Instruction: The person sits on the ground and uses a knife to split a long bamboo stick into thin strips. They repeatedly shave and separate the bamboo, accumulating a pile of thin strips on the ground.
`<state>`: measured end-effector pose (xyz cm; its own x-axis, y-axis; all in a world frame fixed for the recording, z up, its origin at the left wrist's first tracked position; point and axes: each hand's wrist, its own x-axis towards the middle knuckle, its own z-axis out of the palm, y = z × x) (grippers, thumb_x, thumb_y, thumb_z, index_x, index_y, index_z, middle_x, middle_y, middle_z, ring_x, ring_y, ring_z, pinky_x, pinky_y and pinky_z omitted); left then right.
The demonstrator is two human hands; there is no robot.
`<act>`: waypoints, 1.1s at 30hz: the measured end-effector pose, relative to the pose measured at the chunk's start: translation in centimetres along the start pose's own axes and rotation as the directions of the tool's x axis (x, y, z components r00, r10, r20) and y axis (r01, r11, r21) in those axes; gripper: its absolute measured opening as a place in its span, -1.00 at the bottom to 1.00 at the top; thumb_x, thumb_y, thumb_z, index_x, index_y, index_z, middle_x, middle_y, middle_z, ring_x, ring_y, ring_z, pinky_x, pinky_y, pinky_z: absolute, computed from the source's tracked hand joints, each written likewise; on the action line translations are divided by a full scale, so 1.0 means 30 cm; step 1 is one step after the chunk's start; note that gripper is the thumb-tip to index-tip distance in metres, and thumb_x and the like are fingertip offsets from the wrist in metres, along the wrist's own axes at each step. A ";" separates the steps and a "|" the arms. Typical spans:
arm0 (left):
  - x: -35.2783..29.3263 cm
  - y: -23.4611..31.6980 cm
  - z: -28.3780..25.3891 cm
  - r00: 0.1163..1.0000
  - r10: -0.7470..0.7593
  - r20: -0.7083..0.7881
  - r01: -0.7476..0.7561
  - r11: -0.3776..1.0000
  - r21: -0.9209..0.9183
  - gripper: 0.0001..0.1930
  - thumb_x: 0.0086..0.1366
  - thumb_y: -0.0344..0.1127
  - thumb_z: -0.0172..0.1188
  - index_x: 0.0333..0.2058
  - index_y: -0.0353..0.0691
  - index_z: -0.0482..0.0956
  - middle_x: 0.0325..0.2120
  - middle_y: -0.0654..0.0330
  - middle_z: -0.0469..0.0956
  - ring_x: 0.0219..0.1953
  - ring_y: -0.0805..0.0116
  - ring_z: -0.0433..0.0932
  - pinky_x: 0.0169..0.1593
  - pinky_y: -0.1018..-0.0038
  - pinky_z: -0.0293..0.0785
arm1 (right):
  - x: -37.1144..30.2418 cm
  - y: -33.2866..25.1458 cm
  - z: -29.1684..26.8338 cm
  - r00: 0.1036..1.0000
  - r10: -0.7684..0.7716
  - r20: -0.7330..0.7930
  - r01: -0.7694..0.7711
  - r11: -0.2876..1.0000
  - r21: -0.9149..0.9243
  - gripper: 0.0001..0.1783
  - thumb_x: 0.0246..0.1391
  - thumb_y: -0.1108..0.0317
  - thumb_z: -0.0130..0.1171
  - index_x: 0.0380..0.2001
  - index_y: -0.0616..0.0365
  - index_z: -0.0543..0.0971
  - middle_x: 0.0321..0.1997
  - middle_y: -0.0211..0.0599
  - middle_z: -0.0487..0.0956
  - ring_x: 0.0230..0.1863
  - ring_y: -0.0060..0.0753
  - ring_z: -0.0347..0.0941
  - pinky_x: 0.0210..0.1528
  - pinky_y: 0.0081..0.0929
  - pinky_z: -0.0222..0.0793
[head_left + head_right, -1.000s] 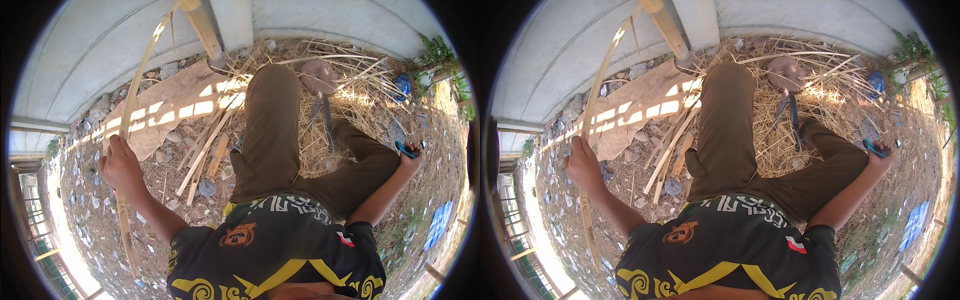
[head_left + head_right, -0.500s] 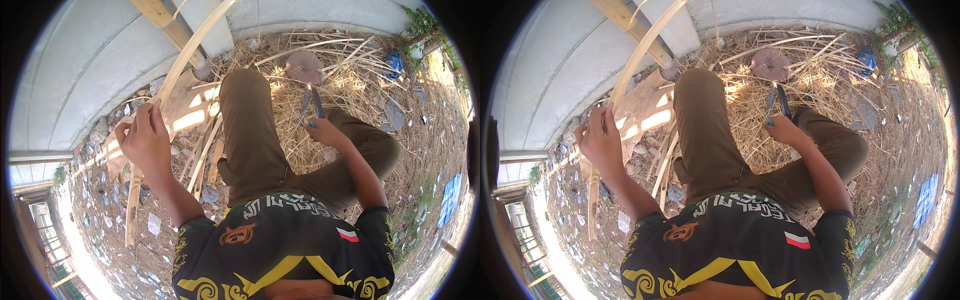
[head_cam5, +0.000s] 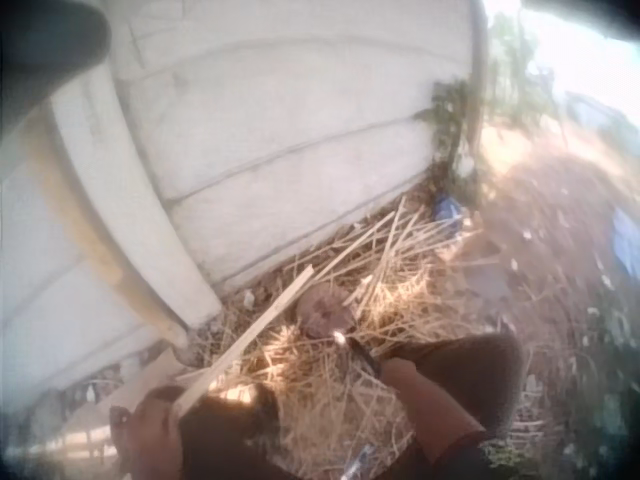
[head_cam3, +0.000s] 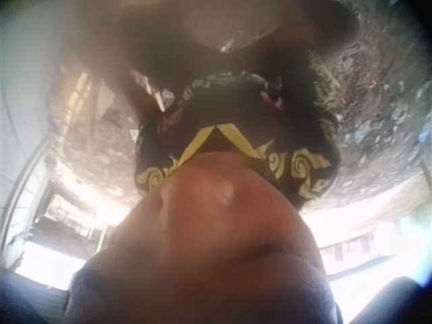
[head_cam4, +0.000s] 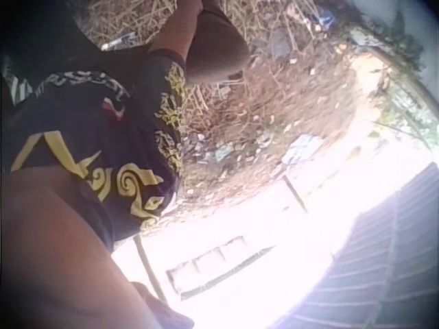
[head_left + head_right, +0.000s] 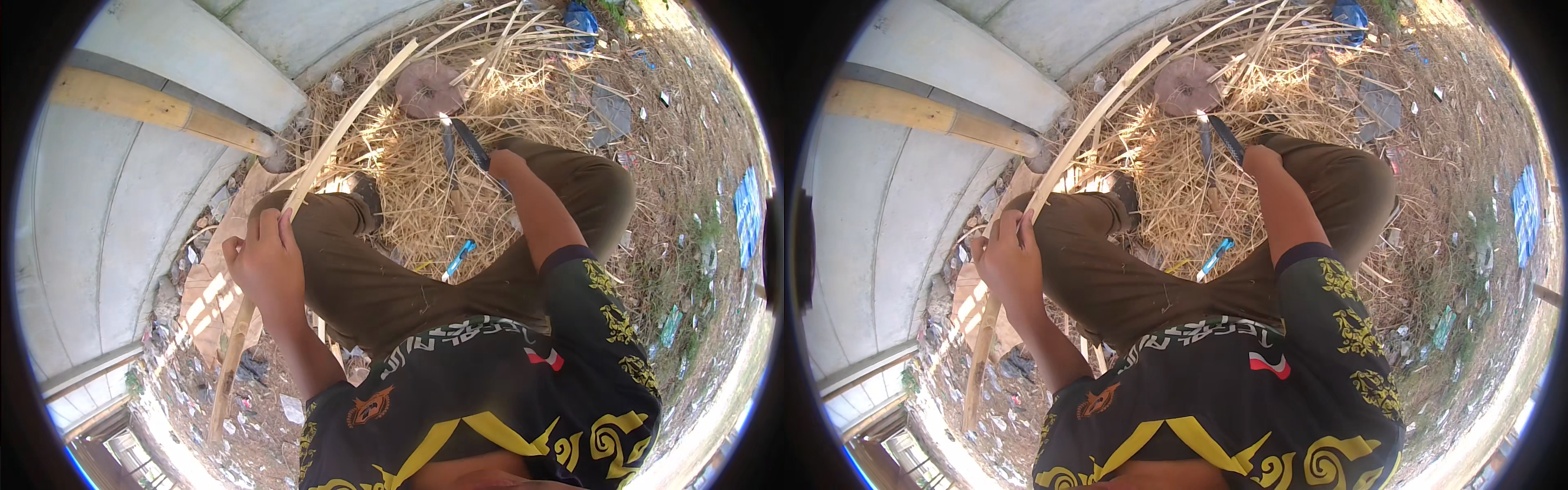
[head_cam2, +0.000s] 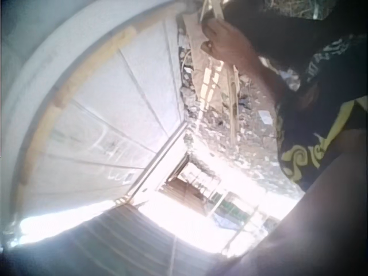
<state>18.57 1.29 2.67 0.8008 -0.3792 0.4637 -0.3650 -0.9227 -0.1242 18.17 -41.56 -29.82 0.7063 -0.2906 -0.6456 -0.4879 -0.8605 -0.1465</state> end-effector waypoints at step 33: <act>0.308 0.116 0.207 0.898 0.261 0.355 -0.276 0.961 -0.009 -0.86 0.29 -0.24 0.21 -0.37 -0.17 0.56 -0.46 0.14 0.51 -0.46 0.08 0.58 -0.39 0.24 0.47 | -0.049 -0.318 0.340 0.954 0.248 0.167 -0.299 0.784 0.544 -0.50 0.02 0.03 0.33 -0.09 0.20 0.65 0.00 -0.09 0.63 0.01 -0.12 0.61 -0.02 -0.24 0.57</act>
<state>27.67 -5.85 1.08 0.7923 -0.6059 0.0723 -0.5759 -0.7816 -0.2397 16.53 -28.65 -35.12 0.4673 -0.4211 -0.7774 -0.8727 -0.3605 -0.3293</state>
